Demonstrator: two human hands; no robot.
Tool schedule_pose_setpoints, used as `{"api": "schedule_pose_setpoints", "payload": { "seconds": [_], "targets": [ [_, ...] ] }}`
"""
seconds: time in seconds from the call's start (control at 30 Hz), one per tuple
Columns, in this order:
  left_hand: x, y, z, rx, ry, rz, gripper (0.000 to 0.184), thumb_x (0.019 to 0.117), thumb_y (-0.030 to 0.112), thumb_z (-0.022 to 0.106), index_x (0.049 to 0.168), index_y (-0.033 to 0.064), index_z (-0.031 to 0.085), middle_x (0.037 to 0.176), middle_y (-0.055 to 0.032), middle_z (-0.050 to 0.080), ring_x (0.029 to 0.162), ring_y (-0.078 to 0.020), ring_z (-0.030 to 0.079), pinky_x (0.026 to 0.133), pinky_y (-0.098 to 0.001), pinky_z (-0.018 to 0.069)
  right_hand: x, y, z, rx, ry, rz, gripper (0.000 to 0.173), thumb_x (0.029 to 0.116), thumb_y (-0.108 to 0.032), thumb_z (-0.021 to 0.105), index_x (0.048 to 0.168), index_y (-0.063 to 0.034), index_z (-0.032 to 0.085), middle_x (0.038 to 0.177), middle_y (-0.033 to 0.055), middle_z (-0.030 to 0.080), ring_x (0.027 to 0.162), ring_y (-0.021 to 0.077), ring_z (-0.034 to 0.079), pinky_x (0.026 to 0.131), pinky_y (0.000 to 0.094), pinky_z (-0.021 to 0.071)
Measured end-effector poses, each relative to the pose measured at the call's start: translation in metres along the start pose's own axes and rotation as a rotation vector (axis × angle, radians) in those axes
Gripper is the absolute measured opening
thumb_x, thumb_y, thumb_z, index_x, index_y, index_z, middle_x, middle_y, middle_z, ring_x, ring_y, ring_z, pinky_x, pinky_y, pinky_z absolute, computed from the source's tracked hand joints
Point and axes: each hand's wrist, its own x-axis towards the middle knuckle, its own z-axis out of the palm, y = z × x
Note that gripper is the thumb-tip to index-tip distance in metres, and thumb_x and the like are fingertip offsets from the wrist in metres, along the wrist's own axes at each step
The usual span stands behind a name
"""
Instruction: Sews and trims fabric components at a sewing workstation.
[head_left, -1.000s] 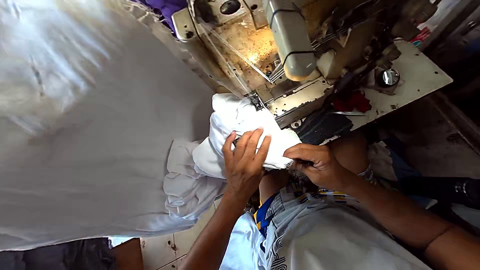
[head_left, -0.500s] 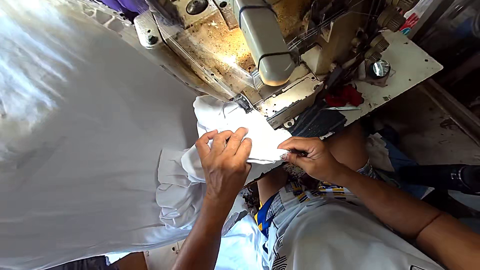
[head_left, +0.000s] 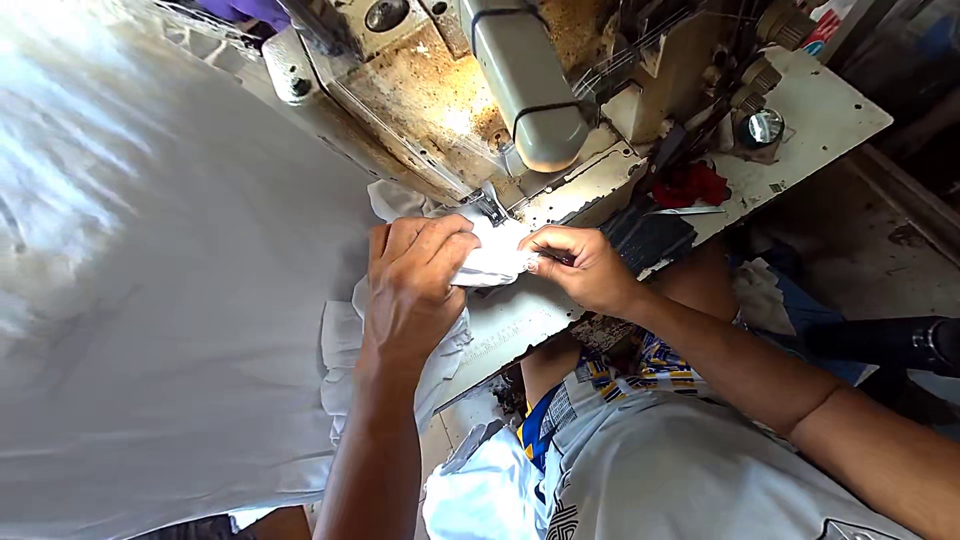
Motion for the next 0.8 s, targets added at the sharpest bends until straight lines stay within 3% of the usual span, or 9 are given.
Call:
{"api": "schedule_pose_setpoints", "payload": {
  "seconds": [0.07, 0.13, 0.2, 0.3, 0.43, 0.53, 0.63, 0.7, 0.8],
  "targets": [
    [0.002, 0.003, -0.017, -0.051, -0.121, 0.003, 0.027, 0.0935, 0.031, 0.062, 0.106, 0.0110, 0.074, 0.132, -0.0101, 0.063, 0.117, -0.0342, 0.058, 0.095, -0.0547, 0.0429, 0.004, 0.004, 0.000, 0.009, -0.007, -0.024, 0.008, 0.0949, 0.007, 0.063, 0.100, 0.0057, 0.070, 0.102, 0.0131, 0.071, 0.092, 0.0155, 0.069, 0.082, 0.0300, 0.0605],
    [0.001, 0.002, -0.033, -0.024, -0.235, -0.057, 0.057, 0.0900, 0.066, 0.061, 0.105, 0.0125, 0.074, 0.135, -0.0116, 0.059, 0.117, -0.0360, 0.056, 0.094, -0.0577, 0.0428, 0.007, 0.007, 0.000, -0.005, -0.015, -0.035, 0.008, 0.0954, 0.007, 0.063, 0.100, 0.0055, 0.070, 0.103, 0.0131, 0.070, 0.094, 0.0159, 0.069, 0.083, 0.0308, 0.0603],
    [-0.002, -0.006, -0.047, 0.047, -0.307, -0.125, 0.069, 0.0854, 0.078, 0.056, 0.104, 0.0136, 0.073, 0.137, -0.0138, 0.057, 0.118, -0.0406, 0.054, 0.092, -0.0628, 0.0428, 0.009, 0.007, -0.001, -0.029, -0.024, -0.038, 0.008, 0.0961, 0.005, 0.064, 0.100, 0.0047, 0.070, 0.103, 0.0125, 0.071, 0.095, 0.0158, 0.069, 0.085, 0.0309, 0.0605],
    [-0.009, -0.021, -0.068, 0.133, -0.307, -0.170, 0.059, 0.0861, 0.071, 0.063, 0.093, 0.0135, 0.071, 0.141, -0.0157, 0.053, 0.125, -0.0448, 0.049, 0.095, -0.0665, 0.0398, 0.013, 0.009, -0.003, -0.058, -0.039, -0.052, 0.008, 0.0966, 0.004, 0.063, 0.100, 0.0042, 0.070, 0.103, 0.0121, 0.071, 0.095, 0.0149, 0.069, 0.085, 0.0300, 0.0595],
    [-0.014, -0.004, -0.084, 0.036, -0.165, -0.044, 0.034, 0.0889, 0.044, 0.068, 0.079, 0.0115, 0.065, 0.145, -0.0125, 0.054, 0.130, -0.0375, 0.050, 0.103, -0.0594, 0.0391, 0.021, 0.008, -0.011, -0.124, -0.135, -0.089, 0.011, 0.0977, 0.002, 0.062, 0.103, 0.0029, 0.072, 0.104, 0.0112, 0.072, 0.099, 0.0142, 0.068, 0.090, 0.0303, 0.0579],
    [-0.018, 0.026, -0.080, -0.176, -0.153, 0.033, 0.023, 0.0913, 0.029, 0.069, 0.076, 0.0117, 0.065, 0.117, -0.0048, 0.072, 0.111, -0.0221, 0.068, 0.108, -0.0523, 0.0468, 0.019, -0.015, -0.022, -0.244, -0.353, -0.094, 0.015, 0.0951, 0.003, 0.062, 0.106, -0.0007, 0.072, 0.100, 0.0075, 0.070, 0.089, 0.0110, 0.065, 0.081, 0.0272, 0.0564],
    [-0.023, 0.044, -0.068, -0.377, -0.186, 0.081, 0.015, 0.0943, 0.025, 0.067, 0.084, 0.0138, 0.068, 0.088, 0.0022, 0.070, 0.084, -0.0097, 0.067, 0.085, -0.0368, 0.0571, 0.004, -0.037, -0.024, -0.231, -0.469, -0.122, 0.012, 0.0927, 0.001, 0.069, 0.104, -0.0024, 0.072, 0.095, 0.0046, 0.069, 0.082, 0.0086, 0.064, 0.073, 0.0245, 0.0569],
    [-0.025, 0.054, -0.057, -0.476, -0.168, 0.104, 0.013, 0.0960, 0.023, 0.067, 0.088, 0.0123, 0.067, 0.083, 0.0004, 0.068, 0.074, -0.0087, 0.063, 0.066, -0.0294, 0.0514, -0.008, -0.041, -0.022, -0.197, -0.445, -0.161, 0.008, 0.0935, 0.001, 0.070, 0.101, 0.0000, 0.073, 0.096, 0.0059, 0.070, 0.088, 0.0096, 0.067, 0.080, 0.0250, 0.0586],
    [-0.026, 0.064, -0.036, -0.444, -0.037, 0.071, 0.023, 0.0959, 0.033, 0.073, 0.107, 0.0126, 0.071, 0.085, -0.0009, 0.069, 0.074, -0.0086, 0.063, 0.064, -0.0276, 0.0499, -0.023, -0.034, -0.021, -0.174, -0.346, -0.184, 0.008, 0.0942, 0.003, 0.068, 0.101, 0.0032, 0.073, 0.099, 0.0088, 0.071, 0.094, 0.0118, 0.069, 0.085, 0.0266, 0.0593]
  ]
}}
